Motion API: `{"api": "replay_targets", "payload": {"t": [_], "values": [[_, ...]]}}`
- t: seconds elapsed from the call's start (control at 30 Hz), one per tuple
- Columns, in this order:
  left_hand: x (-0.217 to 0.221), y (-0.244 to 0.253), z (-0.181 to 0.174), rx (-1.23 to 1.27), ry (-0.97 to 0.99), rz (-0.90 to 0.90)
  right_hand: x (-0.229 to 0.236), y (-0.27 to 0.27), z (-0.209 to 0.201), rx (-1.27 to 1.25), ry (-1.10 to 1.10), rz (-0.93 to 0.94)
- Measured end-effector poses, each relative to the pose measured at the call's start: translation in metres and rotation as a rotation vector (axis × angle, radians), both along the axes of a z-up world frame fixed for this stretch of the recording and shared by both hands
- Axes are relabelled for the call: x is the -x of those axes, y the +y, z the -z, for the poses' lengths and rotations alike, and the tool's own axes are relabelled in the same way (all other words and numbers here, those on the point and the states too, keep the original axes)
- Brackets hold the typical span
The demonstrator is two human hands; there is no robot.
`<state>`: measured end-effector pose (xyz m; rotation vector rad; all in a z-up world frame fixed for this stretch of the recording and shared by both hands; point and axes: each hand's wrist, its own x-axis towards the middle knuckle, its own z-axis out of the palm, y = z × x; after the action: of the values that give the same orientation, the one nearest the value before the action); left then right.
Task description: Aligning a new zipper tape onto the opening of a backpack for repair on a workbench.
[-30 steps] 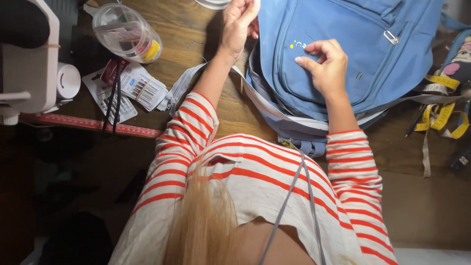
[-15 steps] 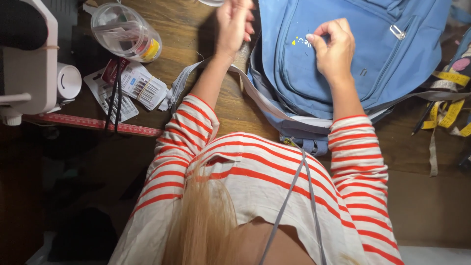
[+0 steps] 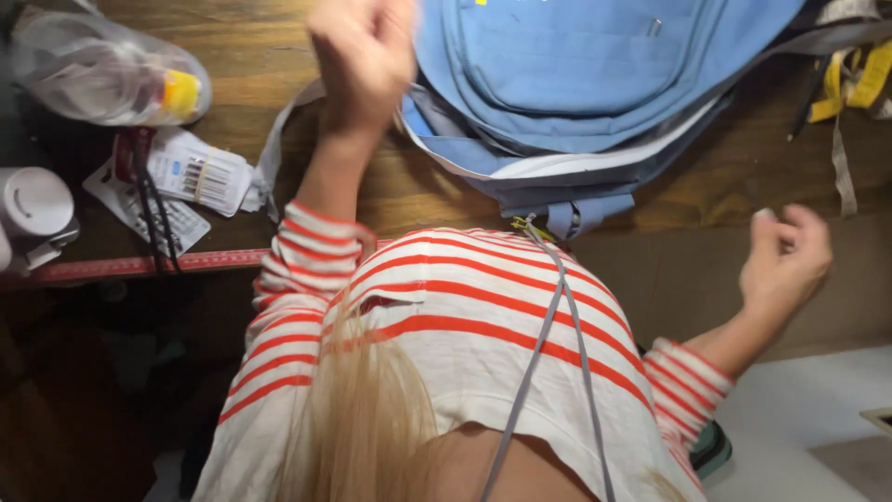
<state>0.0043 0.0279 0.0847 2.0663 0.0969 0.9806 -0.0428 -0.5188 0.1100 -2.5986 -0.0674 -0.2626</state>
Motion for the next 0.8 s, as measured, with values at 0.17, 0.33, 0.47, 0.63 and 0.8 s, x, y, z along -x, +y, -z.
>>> {"api": "replay_targets", "payload": {"t": [0.17, 0.33, 0.47, 0.63, 0.8], "values": [[0.018, -0.091, -0.009, -0.284, 0.002, 0.604, 0.008, 0.084, -0.030, 0.086, -0.167, -0.207], [0.026, -0.126, 0.016, -0.532, 0.158, 0.426, -0.038, 0.186, -0.045, -0.095, -0.113, -0.746], [0.038, -0.131, 0.012, -0.547, 0.136, 0.304, -0.063, 0.186, -0.016, -0.095, 0.008, -0.847], [0.056, -0.145, -0.001, -0.437, 0.069, 0.114, -0.078, 0.183, -0.008, -0.064, 0.152, -0.943], [0.087, -0.166, -0.018, -0.320, 0.213, 0.067, -0.080, 0.177, -0.005, 0.072, 0.105, -0.990]]}}
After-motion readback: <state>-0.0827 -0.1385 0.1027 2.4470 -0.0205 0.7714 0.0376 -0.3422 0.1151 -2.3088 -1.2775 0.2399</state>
